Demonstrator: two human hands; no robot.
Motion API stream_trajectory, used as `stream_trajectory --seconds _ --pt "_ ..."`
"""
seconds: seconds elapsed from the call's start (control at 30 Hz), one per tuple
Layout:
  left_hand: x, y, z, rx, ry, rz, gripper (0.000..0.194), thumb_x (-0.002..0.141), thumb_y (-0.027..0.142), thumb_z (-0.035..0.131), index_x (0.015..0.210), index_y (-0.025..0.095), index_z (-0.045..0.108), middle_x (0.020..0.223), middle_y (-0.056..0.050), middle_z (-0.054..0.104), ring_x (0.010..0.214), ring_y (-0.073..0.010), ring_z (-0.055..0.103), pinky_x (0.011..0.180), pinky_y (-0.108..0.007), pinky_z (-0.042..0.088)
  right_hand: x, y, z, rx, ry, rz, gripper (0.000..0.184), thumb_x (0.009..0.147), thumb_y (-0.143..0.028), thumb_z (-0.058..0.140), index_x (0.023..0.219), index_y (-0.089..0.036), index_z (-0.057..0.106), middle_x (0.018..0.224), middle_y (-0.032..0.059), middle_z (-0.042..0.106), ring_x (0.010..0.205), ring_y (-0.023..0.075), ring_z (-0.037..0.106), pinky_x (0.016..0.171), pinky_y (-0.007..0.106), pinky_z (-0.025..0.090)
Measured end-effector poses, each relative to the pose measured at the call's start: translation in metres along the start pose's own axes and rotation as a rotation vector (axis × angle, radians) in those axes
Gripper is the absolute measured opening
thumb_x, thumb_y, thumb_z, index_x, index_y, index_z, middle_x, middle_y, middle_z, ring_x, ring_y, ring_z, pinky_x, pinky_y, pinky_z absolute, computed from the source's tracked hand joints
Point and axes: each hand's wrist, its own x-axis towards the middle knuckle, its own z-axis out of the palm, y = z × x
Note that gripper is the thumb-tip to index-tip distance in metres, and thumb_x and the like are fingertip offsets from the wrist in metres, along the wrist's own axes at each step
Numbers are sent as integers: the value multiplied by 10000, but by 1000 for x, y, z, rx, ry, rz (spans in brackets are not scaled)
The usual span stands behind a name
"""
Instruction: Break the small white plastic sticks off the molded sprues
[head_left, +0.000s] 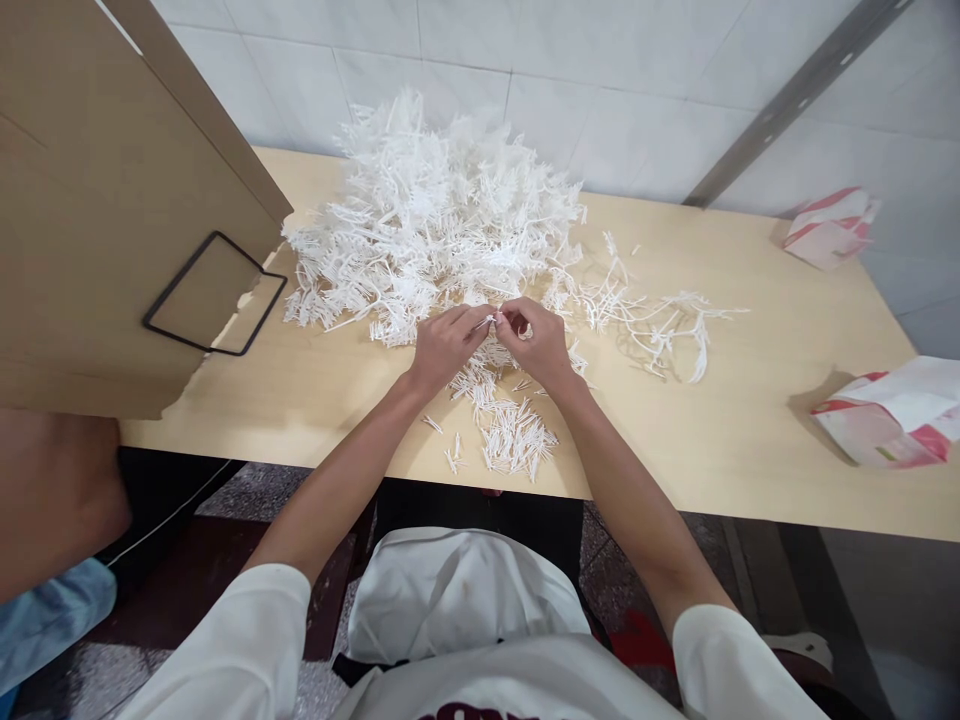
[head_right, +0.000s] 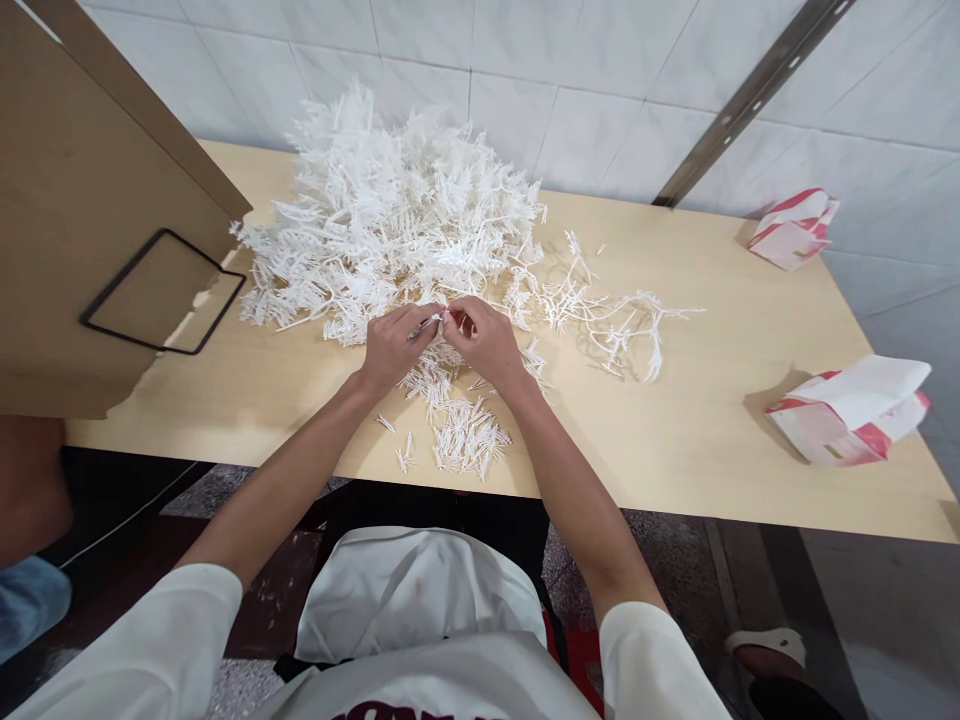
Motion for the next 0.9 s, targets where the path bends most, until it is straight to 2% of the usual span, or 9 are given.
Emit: stream_trajectory --seconds 0.2,0.37,0.5,0.63,0.8,0.9 --pt "-1 -3 2 -20 13 4 279 986 347 465 1039 208 701 911 -29 761 778 -115 682 668 -228 452 0 3 1 -44 -6 2 143 919 -301 510 887 -207 614 796 7 650 649 102 548 635 256 444" --pt "-2 -1 2 31 -8 27 277 988 334 457 1027 214 703 867 -21 752 717 -107 667 616 -229 421 0 1 3 -65 21 -18 77 827 -172 525 805 -202 593 722 -13 602 614 98 506 613 253 426" --pt "-1 1 0 35 -2 81 250 977 330 484 1008 201 696 776 -16 726 651 -103 638 599 -230 405 0 0 2 -70 2 0 92 770 -135 514 748 -206 568 687 -24 558 610 100 484 618 256 413" --pt "0 2 1 6 -22 94 236 971 325 498 1013 189 687 785 -18 729 656 -104 645 605 -225 414 0 -1 1 -47 -2 0 126 763 -113 487 731 -202 569 678 -23 555 620 102 488 630 255 406" --pt "-1 1 6 -94 35 37 240 968 312 497 1015 187 697 840 -21 753 691 -103 663 610 -216 431 2 -1 2 10 39 45 138 774 -140 492 711 -203 598 676 -16 589 621 108 503 637 262 407" --pt "-1 2 8 -211 11 -51 281 964 360 496 1010 183 709 894 -33 761 735 -107 673 651 -217 461 3 0 3 67 43 75 138 778 -170 506 702 -206 614 669 -17 602 600 108 497 617 262 402"
